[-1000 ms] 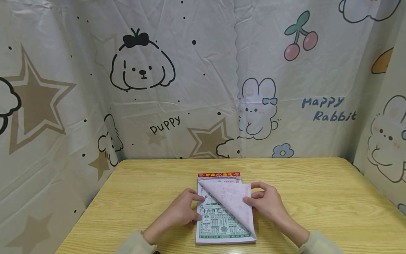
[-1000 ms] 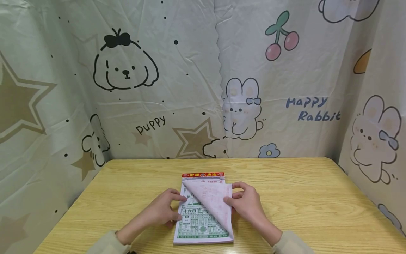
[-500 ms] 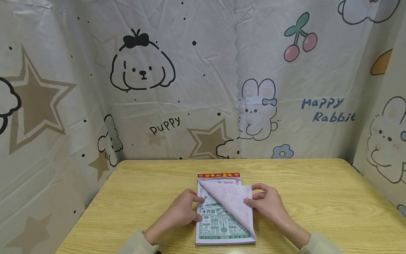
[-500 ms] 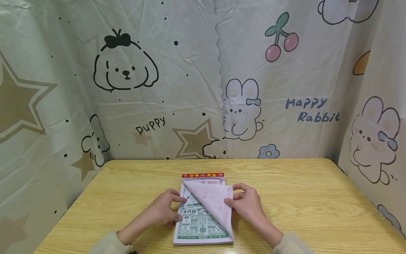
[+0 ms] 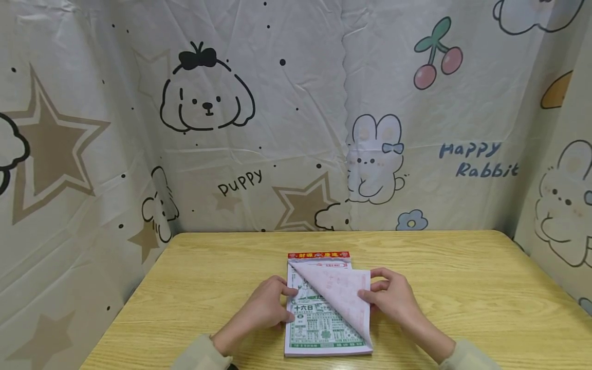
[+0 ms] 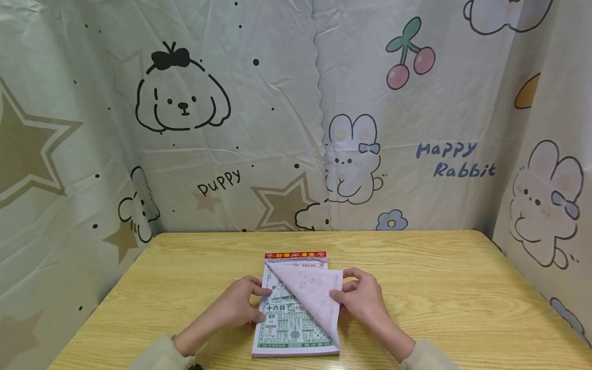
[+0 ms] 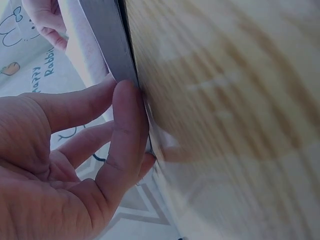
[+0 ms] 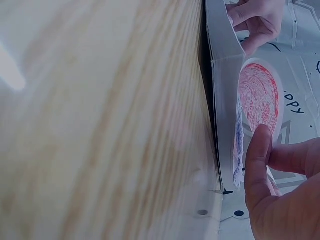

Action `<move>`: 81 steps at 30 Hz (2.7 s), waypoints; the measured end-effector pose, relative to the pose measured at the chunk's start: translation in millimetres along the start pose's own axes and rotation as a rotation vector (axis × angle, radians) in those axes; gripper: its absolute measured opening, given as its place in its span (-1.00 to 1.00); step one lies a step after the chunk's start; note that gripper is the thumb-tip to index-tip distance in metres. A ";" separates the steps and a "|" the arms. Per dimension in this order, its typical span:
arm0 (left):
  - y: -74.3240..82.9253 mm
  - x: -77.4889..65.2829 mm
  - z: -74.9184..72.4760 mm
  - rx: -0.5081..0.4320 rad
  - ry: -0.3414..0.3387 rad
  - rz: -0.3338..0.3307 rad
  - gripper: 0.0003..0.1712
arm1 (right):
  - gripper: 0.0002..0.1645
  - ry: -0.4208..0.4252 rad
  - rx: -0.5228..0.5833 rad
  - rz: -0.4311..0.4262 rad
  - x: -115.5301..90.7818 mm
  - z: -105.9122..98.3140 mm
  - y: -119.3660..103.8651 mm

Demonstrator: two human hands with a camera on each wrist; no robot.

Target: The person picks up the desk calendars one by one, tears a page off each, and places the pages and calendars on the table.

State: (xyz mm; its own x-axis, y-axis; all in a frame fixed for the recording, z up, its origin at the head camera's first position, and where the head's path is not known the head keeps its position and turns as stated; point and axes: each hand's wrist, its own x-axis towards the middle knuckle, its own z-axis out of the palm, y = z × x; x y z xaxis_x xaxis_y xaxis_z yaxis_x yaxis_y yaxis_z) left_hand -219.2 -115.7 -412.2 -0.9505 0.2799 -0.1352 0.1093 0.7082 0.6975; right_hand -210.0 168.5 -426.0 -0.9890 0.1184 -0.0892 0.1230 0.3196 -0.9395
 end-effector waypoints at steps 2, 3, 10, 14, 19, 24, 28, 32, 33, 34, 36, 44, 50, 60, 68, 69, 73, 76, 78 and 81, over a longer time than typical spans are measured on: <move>0.9 0.3 0.3 0.005 0.002 -0.008 -0.42 | -0.41 -0.003 0.006 -0.002 0.1 -0.1 0.7; 1.4 0.3 0.3 0.011 0.005 -0.010 -0.42 | -0.41 -0.006 0.008 -0.006 0.2 -0.2 1.0; 3.2 -0.1 -0.1 0.010 0.008 -0.019 -0.41 | -0.39 -0.010 0.015 -0.004 0.2 -1.3 1.3; 3.1 0.3 0.5 0.007 0.006 -0.021 -0.41 | -0.39 -0.005 -0.003 0.003 -0.8 -3.1 1.8; 3.8 0.4 0.9 0.016 0.005 -0.027 -0.41 | -0.40 0.001 -0.017 0.000 -1.0 -6.0 2.5; 4.2 0.4 0.6 0.015 0.003 -0.028 -0.42 | -0.46 0.007 -0.002 -0.017 0.2 -7.3 2.1; 4.8 0.1 0.4 0.017 0.004 -0.024 -0.42 | -0.46 0.011 0.013 -0.018 1.1 -8.4 2.2; 5.1 0.0 0.6 0.022 0.007 -0.024 -0.41 | -0.45 0.013 0.017 -0.017 1.5 -9.6 2.1; 5.4 -0.1 0.5 0.022 0.007 -0.026 -0.41 | -0.45 0.014 0.017 -0.019 1.4 -9.9 1.9; 5.7 -0.2 0.4 0.022 0.008 -0.028 -0.41 | -0.45 0.014 0.016 -0.023 1.3 -10.2 1.8; 6.0 -0.2 0.4 0.021 0.008 -0.032 -0.40 | -0.45 0.015 0.012 -0.028 1.3 -10.6 1.5; 6.2 0.4 3.1 0.011 0.011 -0.057 -0.42 | -0.48 0.010 0.002 -0.023 1.0 -10.7 1.2; 4.4 0.9 3.4 0.008 0.011 -0.047 -0.41 | -0.46 0.011 -0.010 -0.028 1.1 -12.5 1.4; 2.8 0.7 3.1 0.006 0.010 -0.027 -0.40 | -0.47 -0.002 -0.001 -0.019 -0.1 -13.3 0.6; 3.8 0.6 4.8 0.010 0.017 -0.017 -0.42 | -0.47 -0.003 -0.015 -0.009 0.2 -12.4 2.3; 4.0 0.6 4.8 0.015 0.017 -0.017 -0.42 | -0.47 -0.002 -0.017 -0.010 0.3 -12.3 2.6; 4.2 1.1 4.9 0.018 0.012 -0.023 -0.42 | -0.47 -0.001 -0.024 -0.005 0.4 -12.1 3.5; 4.5 1.3 4.6 0.013 0.006 -0.023 -0.42 | -0.47 -0.002 -0.026 0.000 -0.4 -12.5 3.5; 5.2 1.0 4.1 0.012 0.004 -0.022 -0.42 | -0.46 -0.004 -0.027 0.002 -0.6 -12.8 3.3; 6.3 0.8 3.5 0.009 0.004 -0.023 -0.42 | -0.46 -0.004 -0.031 0.007 -0.9 -13.1 3.0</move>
State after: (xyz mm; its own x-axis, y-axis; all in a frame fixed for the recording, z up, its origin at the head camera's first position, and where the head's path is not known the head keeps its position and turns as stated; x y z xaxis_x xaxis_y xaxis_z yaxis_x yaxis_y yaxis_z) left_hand -218.3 -108.7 -410.3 -0.9538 0.2609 -0.1487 0.0899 0.7205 0.6876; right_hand -207.7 181.7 -424.4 -0.9883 0.1175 -0.0973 0.1326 0.3473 -0.9283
